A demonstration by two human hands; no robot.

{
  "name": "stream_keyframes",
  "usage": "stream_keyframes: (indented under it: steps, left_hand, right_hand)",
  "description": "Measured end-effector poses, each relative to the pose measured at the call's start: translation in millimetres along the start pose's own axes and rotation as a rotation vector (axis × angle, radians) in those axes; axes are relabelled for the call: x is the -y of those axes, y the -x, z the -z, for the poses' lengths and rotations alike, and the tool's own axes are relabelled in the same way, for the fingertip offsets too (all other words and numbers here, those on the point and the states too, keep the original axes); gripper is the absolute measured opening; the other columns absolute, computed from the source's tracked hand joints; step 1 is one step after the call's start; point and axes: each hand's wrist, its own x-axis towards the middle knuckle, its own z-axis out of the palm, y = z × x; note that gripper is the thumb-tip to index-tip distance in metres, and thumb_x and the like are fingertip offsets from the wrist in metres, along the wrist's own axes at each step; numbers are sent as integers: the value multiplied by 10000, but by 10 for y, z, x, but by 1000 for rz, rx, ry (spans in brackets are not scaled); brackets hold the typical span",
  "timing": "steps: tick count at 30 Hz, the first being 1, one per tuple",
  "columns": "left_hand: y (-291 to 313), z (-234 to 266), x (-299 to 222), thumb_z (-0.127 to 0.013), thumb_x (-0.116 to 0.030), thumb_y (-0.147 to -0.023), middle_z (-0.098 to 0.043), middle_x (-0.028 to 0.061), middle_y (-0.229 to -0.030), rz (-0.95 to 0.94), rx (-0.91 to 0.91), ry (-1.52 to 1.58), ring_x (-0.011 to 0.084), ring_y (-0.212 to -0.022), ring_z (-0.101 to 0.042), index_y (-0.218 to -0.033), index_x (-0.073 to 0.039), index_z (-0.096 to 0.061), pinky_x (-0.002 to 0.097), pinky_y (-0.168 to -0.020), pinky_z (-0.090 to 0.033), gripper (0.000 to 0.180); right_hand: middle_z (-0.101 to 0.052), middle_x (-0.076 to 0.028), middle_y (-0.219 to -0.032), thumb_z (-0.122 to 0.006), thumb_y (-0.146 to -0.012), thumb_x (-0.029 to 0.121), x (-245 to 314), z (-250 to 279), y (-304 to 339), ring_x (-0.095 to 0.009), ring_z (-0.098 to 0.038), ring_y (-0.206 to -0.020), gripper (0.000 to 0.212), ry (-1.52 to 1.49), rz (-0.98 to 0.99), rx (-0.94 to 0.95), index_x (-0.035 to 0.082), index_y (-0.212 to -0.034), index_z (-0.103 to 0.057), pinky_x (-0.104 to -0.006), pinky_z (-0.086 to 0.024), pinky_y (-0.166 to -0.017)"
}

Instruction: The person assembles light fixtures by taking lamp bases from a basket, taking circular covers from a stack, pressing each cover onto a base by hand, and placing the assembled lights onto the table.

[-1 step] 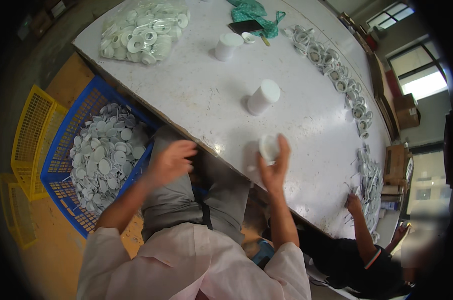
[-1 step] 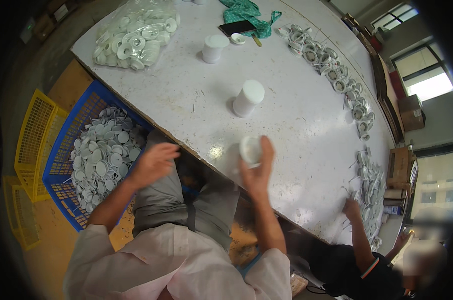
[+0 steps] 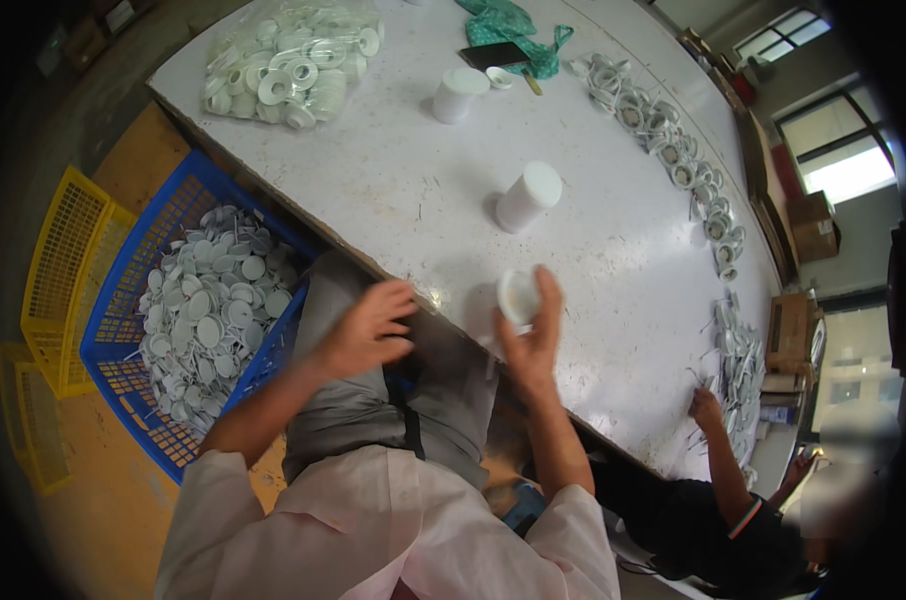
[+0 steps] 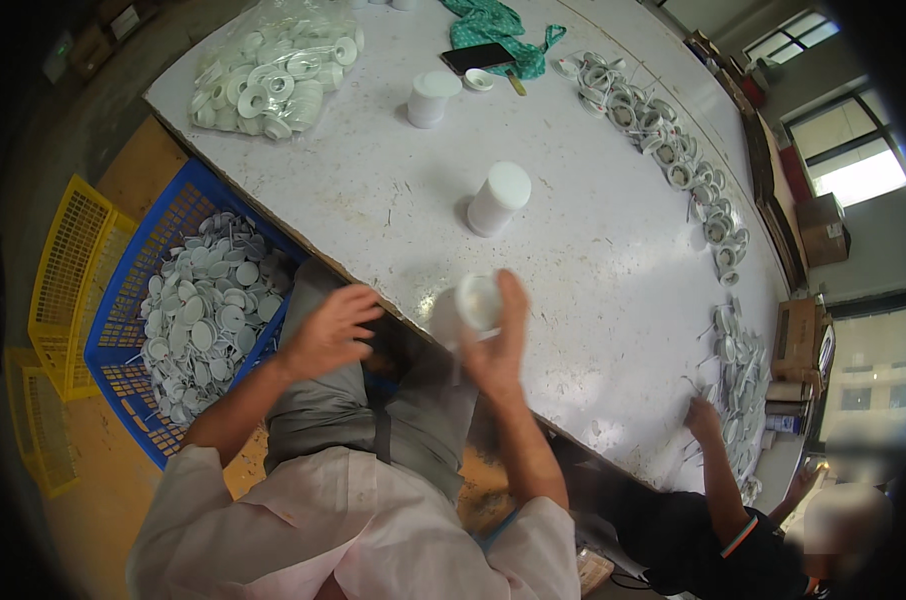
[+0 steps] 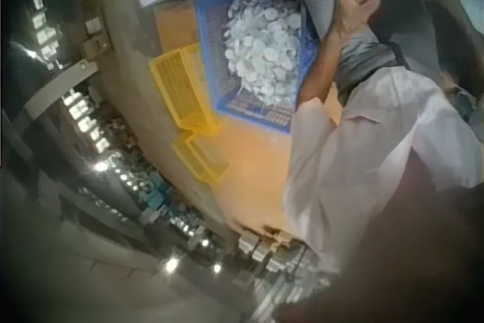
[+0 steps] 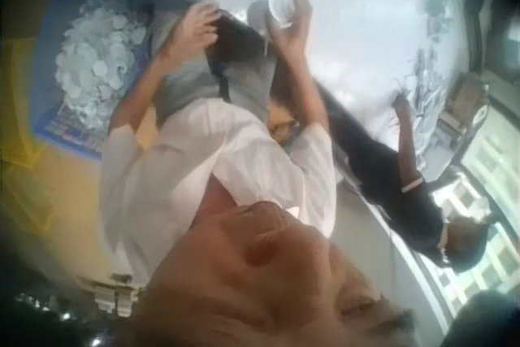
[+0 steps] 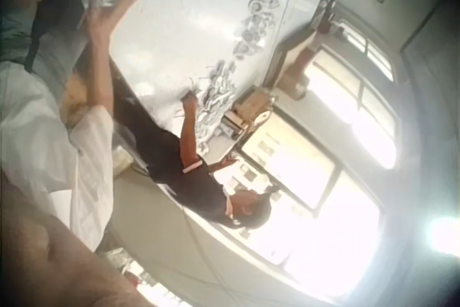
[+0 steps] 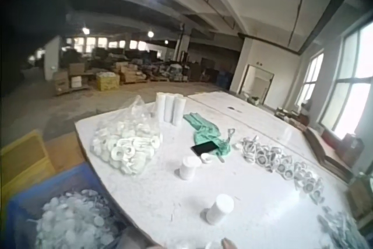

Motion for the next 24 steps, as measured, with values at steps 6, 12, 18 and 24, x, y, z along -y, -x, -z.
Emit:
stream_keyframes:
  steps: [6, 12, 18, 24]
  left_hand:
    - [-312, -402, 71, -726, -50, -759, -478, 151, -1300, -229, -85, -228, 234, -1197, -493, -1373, -16, -308, 342, -979, -422, 743]
    - [-35, -164, 237, -736, -21, -725, -520, 117, -1224, -84, -199, 100, 185, -1140, -519, -1337, -8, -349, 318, -942, -465, 724]
    - [19, -260, 327, -746, -16, -698, -523, 99, -1212, -91, -207, 8, 177, -1131, -516, -1320, -6, -373, 309, -946, -449, 726]
    - [110, -200, 373, -753, -37, -684, -530, 99, -1198, -59, -254, -18, 185, -1129, -514, -1311, -1, -382, 311, -965, -425, 730]
  right_hand:
    - [-379, -246, -1343, -742, -710, 101, 606, -465, -29, -383, -376, -1267, 756, -185, 24, 292, -5, -1355, -364, -429, -319, -1052]
    - [-549, -158, -1141, -782, -710, 154, 417, -230, -479, -264, -527, -1093, 626, -40, -18, 125, 8, -1252, -507, -365, -425, -939]
    - [-574, -89, -931, -734, -783, 238, -231, 21, -1486, -158, -555, -835, 490, 164, -482, -221, -29, -1160, -571, -272, -473, -694]
    - [-611, -69, -863, -710, -797, 298, -331, -12, -1603, -132, -535, -721, 499, -113, -494, -150, -32, -1152, -594, -269, -448, -629]
